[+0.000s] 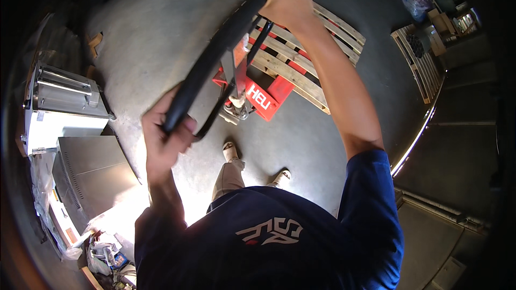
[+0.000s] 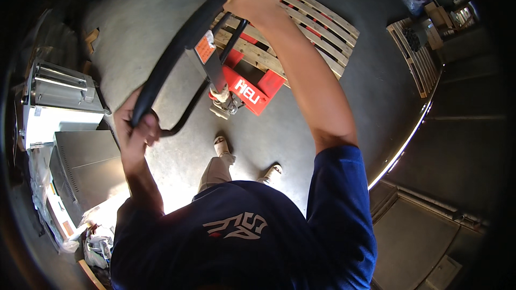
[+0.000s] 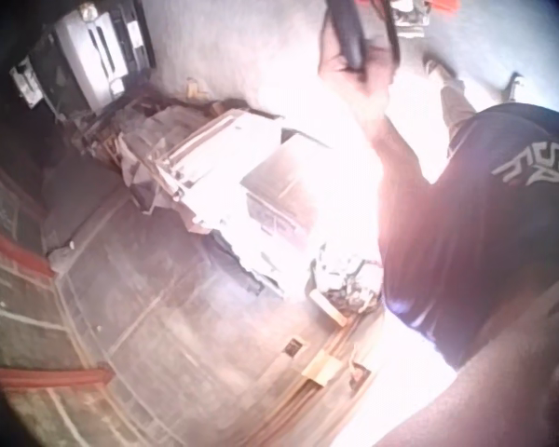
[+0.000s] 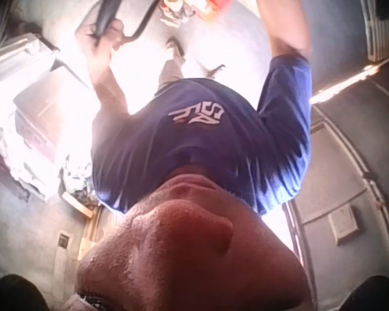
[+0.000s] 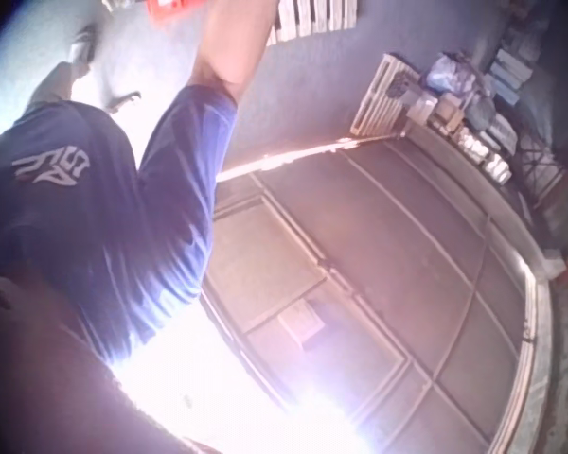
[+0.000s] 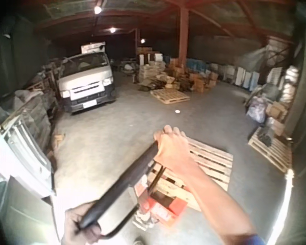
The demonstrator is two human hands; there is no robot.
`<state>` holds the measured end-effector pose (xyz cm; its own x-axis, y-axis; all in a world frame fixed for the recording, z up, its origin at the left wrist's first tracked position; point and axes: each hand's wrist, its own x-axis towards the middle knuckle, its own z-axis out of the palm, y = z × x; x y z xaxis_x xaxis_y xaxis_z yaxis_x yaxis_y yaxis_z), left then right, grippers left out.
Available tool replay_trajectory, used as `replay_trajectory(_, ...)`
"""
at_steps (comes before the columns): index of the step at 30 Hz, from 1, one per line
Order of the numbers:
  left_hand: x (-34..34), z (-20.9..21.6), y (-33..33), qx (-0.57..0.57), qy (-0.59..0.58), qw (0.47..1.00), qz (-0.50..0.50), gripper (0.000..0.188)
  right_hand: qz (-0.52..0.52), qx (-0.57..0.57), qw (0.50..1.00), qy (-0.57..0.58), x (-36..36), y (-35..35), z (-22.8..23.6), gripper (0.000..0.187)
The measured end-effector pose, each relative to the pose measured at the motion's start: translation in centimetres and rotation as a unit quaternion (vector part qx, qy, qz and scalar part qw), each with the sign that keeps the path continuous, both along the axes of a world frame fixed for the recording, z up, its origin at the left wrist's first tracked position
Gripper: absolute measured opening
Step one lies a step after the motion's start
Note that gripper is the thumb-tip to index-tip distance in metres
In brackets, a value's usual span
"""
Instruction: The person uses a red manual pallet jack to lift and move a wooden pallet across a warehouse floor. They position the jack under the pallet, pump the handle to raise it, and pull the pallet toward the open garage door.
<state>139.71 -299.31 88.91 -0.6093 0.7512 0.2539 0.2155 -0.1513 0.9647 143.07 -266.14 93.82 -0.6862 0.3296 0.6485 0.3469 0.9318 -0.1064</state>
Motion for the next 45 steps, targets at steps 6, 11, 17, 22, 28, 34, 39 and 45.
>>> replay_trajectory(6, -17.6, 1.9, -2.8, 0.092, 0.075, 0.990, 0.071, 0.031, -0.054, 0.066, 0.996, 0.035, -15.6, -2.3, 0.7, 0.042)
replay_trajectory(11, -28.8, 3.1, -4.0, 0.078, 0.100, 0.974, 0.190, 0.023, -0.119, 0.043, 0.992, 0.023, -25.7, -5.1, 1.7, 0.048)
replay_trajectory(17, -46.0, 5.6, -3.3, 0.108, 0.119, 0.952, 0.261, 0.035, -0.129, 0.053, 0.987, -0.086, -36.8, -6.1, 5.8, 0.048)
replay_trajectory(22, -62.0, 6.0, -0.9, 0.135, 0.183, 0.907, 0.355, 0.043, -0.069, 0.074, 0.975, -0.197, -42.9, -7.2, 8.5, 0.051)
replay_trajectory(28, -79.2, 8.6, 5.5, 0.112, 0.103, 0.963, 0.223, 0.036, 0.041, -0.014, 0.907, -0.418, -51.3, -9.0, 14.5, 0.057)
replay_trajectory(34, -87.3, 9.5, 14.1, 0.100, 0.037, 0.986, 0.128, 0.034, 0.053, -0.464, 0.793, -0.393, -57.9, -7.2, 12.6, 0.036)
replay_trajectory(39, -90.5, 9.7, 15.0, 0.126, 0.061, 0.990, 0.035, 0.029, -0.016, -0.398, 0.859, -0.323, -60.6, -6.5, 12.0, 0.029)
replay_trajectory(45, -95.0, 9.5, 19.3, 0.128, 0.068, 0.985, -0.096, 0.028, -0.150, -0.359, 0.875, -0.288, -63.3, -7.8, 11.7, 0.028)
